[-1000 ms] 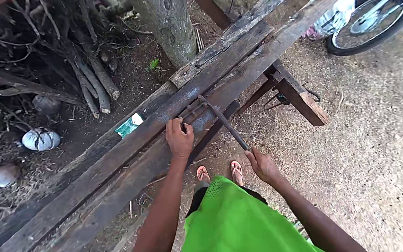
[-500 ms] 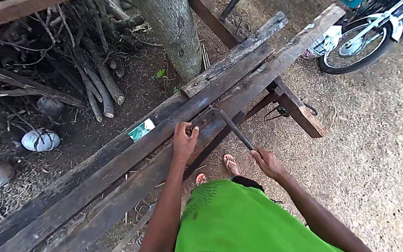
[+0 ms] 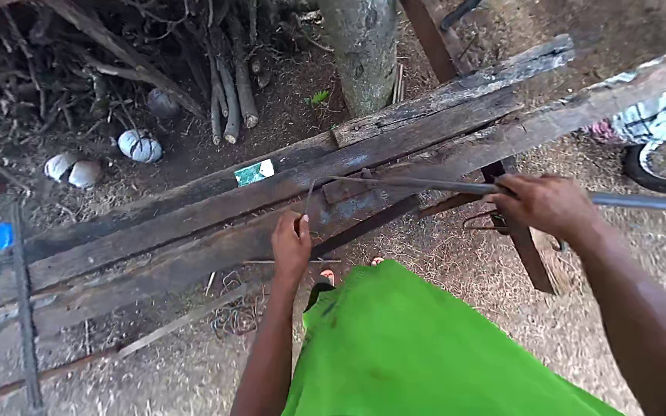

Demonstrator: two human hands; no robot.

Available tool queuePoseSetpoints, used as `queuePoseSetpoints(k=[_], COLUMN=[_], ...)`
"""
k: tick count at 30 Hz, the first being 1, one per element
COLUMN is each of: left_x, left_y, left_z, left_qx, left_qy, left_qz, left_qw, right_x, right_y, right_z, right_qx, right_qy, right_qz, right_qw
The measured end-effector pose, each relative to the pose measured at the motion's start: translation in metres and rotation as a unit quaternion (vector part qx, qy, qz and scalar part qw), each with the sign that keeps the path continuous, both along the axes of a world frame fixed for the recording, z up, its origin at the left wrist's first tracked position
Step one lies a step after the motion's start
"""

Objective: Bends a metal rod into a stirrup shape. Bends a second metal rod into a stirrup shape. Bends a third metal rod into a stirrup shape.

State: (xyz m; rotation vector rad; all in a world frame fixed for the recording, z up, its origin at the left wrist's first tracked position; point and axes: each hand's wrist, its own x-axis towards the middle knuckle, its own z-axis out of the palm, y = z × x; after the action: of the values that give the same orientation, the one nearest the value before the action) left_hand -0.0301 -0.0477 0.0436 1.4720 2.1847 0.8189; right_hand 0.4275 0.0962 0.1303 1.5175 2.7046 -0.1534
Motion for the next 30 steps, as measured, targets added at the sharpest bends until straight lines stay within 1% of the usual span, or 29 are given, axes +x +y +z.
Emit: queuePoseSetpoints(k=[3, 6, 8, 10, 12, 14, 16, 19, 21, 23, 27, 30], left_x=[0.032, 0.058, 0.067, 0.070, 0.070, 0.068, 0.062, 0.052, 0.049, 0.049, 0.053, 0.055], left_y=[-0.019, -0.022, -0.021, -0.018, -0.015, -0.011, -0.002, 0.028, 0.043, 0.051, 0.048, 0.050], left_z=[-0.010, -0.017, -0.021, -0.024, -0.019, -0.010, -0.001, 0.000, -0.003, -0.006, -0.014, -0.016], left_qx=[0.010, 0.016, -0.013, -0.053, -0.091, -0.094, -0.064, -0.015, -0.015, -0.010, 0.003, 0.015], left_qy=[-0.030, -0.056, -0.067, -0.054, -0.032, -0.005, 0.006, -0.008, -0.009, -0.006, -0.007, -0.003], left_qz=[0.053, 0.087, 0.095, 0.089, 0.074, 0.065, 0.053, 0.022, 0.014, 0.037, 0.092, 0.097], left_qw=[0.998, 0.995, 0.993, 0.993, 0.993, 0.993, 0.997, 1.000, 1.000, 0.999, 0.996, 0.995], right_x=[0.015, 0.014, 0.009, 0.004, 0.003, 0.003, 0.003, 0.006, 0.006, 0.009, 0.016, 0.020], right_y=[0.048, 0.093, 0.117, 0.137, 0.151, 0.158, 0.163, 0.168, 0.168, 0.170, 0.170, 0.163], right_z=[0.005, 0.007, 0.001, -0.009, -0.021, -0.032, -0.043, -0.056, -0.060, -0.065, -0.072, -0.073], right_qx=[0.033, 0.019, 0.006, 0.000, -0.012, -0.027, -0.039, -0.057, -0.068, -0.068, -0.068, -0.075], right_qy=[-0.007, 0.003, -0.004, -0.007, 0.000, 0.003, 0.004, 0.007, 0.016, 0.031, 0.031, 0.036], right_qz=[0.059, 0.107, 0.127, 0.149, 0.158, 0.162, 0.167, 0.167, 0.165, 0.163, 0.150, 0.141], right_qw=[0.998, 0.994, 0.992, 0.989, 0.987, 0.986, 0.985, 0.984, 0.984, 0.984, 0.986, 0.986])
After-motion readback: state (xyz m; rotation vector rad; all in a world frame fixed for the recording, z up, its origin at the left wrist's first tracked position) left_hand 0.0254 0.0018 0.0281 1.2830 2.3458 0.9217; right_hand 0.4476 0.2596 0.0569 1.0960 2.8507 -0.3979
